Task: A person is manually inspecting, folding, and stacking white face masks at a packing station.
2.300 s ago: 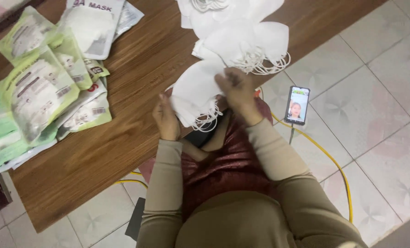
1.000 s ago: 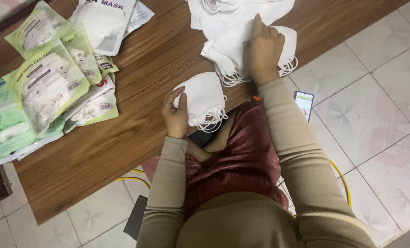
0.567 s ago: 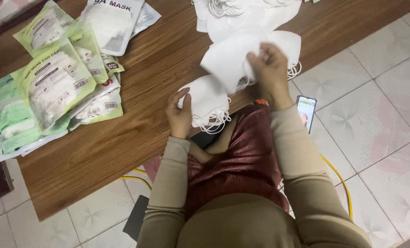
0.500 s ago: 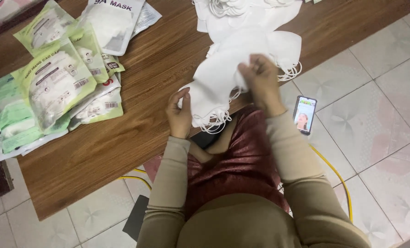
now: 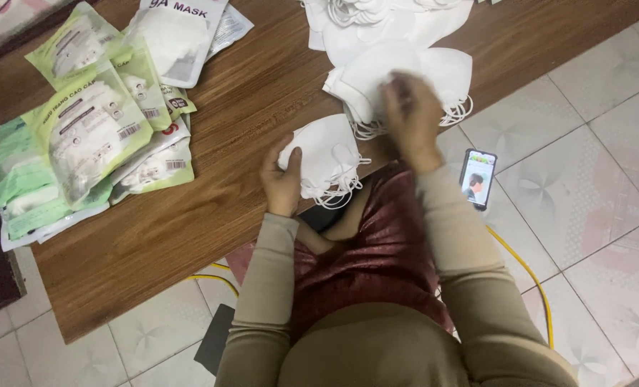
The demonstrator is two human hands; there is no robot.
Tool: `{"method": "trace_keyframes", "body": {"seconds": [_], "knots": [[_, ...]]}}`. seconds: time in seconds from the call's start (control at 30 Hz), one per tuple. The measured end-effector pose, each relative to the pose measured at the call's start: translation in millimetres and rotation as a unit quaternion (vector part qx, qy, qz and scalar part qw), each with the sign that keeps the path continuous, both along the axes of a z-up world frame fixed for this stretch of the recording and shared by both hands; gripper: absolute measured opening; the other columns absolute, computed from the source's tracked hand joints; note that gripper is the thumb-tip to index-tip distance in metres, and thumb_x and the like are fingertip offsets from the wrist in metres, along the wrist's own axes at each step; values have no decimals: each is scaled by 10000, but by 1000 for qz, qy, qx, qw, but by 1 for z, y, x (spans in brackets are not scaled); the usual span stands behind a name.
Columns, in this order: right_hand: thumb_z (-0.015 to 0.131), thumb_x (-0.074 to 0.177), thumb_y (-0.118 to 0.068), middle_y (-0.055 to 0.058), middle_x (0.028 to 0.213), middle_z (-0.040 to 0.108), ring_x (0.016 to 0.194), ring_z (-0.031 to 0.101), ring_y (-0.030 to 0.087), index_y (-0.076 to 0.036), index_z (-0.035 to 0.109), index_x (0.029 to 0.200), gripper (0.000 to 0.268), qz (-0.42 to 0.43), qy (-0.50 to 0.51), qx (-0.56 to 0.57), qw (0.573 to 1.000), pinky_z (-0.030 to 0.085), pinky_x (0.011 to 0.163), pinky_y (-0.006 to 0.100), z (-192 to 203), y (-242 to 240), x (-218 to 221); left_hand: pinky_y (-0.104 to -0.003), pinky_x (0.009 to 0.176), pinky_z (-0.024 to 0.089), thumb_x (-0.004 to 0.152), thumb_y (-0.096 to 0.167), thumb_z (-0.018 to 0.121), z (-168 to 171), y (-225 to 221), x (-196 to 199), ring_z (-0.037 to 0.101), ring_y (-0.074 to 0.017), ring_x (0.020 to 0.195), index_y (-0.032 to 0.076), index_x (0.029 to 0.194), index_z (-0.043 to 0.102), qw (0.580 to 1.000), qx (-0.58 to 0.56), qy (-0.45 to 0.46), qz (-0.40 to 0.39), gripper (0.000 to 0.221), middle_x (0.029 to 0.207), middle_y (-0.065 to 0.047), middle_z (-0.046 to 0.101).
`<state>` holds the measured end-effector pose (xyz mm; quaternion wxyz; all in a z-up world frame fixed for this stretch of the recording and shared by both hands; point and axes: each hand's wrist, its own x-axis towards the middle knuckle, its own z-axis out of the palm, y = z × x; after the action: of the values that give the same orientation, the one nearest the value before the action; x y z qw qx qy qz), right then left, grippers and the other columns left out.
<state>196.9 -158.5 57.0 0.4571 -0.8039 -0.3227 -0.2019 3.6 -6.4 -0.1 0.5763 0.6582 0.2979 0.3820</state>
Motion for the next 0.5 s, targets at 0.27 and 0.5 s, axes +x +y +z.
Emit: {"method": "trace_keyframes", "body": {"seconds": [0.27,0.5], "knots": [[852,789,-203,167,1002,731,924,646,350,-3,692,1207,490,-98,27,-183,978,549,791,438,-29,-4,65,-300,997,501,957,19,684,-2,9,-3,624,-191,1070,39,1114,728,997,61,12,-41,164,1153,-68,657],[718,813,-35,110,912,734,848,632,294,-33,740,1122,310,-127,-99,-171,972,462,821,396,-10,1,46,-291,1014,484,954,12,680,-5,9,-2,617,-191,1089,38,1122,733,998,45,17,-42,179,1169,-71,644]]}}
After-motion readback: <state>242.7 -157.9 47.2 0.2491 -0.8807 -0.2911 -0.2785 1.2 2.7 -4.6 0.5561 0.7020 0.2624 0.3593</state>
